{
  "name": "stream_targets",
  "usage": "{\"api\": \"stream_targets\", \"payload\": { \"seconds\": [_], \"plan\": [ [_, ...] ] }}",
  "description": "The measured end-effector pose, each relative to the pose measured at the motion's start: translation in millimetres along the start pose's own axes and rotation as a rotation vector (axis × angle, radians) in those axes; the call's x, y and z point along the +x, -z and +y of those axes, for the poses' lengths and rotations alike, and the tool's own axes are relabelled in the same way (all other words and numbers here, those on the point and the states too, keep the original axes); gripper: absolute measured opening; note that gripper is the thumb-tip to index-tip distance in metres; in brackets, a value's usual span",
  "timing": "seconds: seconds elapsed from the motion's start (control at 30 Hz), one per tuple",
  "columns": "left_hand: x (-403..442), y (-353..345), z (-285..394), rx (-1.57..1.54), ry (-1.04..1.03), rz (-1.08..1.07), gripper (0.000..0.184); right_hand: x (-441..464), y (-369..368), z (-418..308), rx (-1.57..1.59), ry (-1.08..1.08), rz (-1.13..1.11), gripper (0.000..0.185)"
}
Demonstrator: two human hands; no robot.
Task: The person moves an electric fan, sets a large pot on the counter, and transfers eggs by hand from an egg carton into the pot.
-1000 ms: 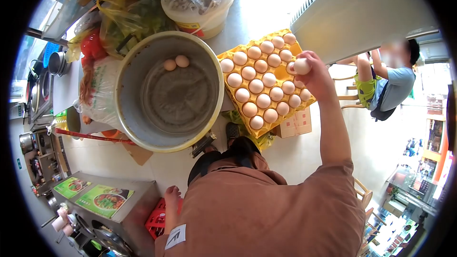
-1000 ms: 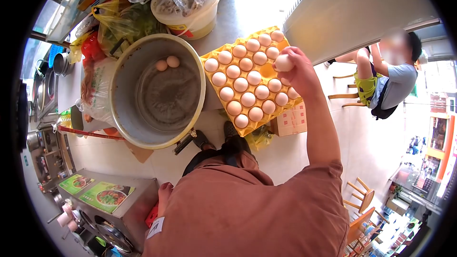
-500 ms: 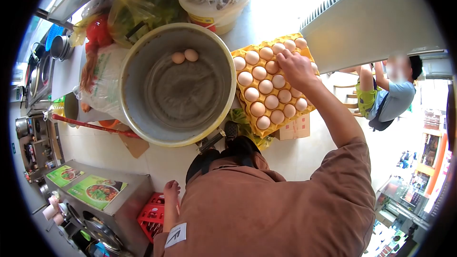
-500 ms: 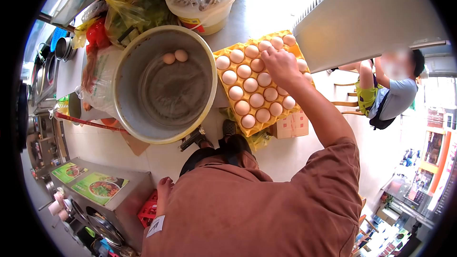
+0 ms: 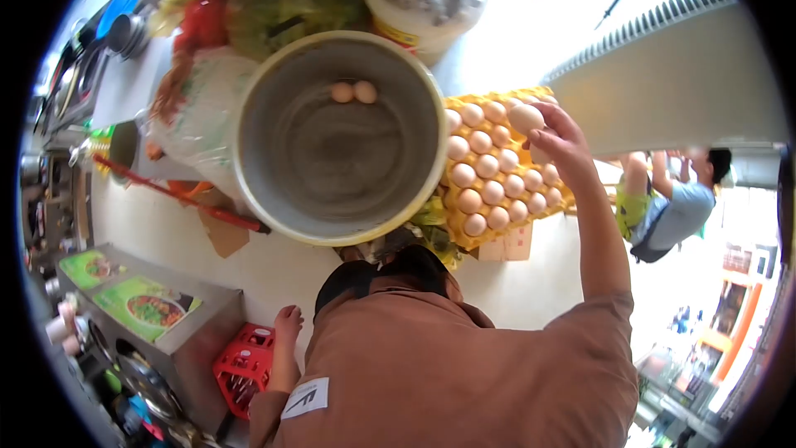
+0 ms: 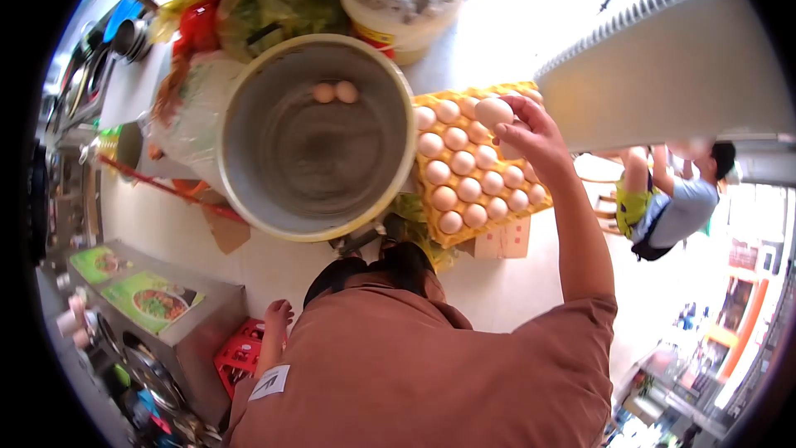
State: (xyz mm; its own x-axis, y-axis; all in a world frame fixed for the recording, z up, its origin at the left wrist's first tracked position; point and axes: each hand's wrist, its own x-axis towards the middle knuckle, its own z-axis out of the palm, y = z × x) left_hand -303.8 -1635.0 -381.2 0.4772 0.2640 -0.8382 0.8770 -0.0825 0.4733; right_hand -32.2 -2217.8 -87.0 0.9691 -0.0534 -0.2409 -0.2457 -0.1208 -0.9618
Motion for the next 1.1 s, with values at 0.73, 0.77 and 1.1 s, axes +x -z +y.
{"api": "stream_targets", "payload": {
  "seconds": [0.73,0.77,1.1],
  "plan": [
    [-61.3,25.4,-118.4,-0.302,0.263,0.293,0.037,194.8,-325.0,85.0,-1.258,0.186,-0.08,0.034],
    [-67.4,24.6,-123.3,-0.299,0.316,0.297,0.036,195.5,-325.9,85.8,-1.284,0.192,-0.069,0.033],
    [-35.9,28.4,-76.6,-0.303,0.148,0.196,0.035,187.6,-311.6,81.5,-1.359,0.144,0.047,0.035]
  ]
}}
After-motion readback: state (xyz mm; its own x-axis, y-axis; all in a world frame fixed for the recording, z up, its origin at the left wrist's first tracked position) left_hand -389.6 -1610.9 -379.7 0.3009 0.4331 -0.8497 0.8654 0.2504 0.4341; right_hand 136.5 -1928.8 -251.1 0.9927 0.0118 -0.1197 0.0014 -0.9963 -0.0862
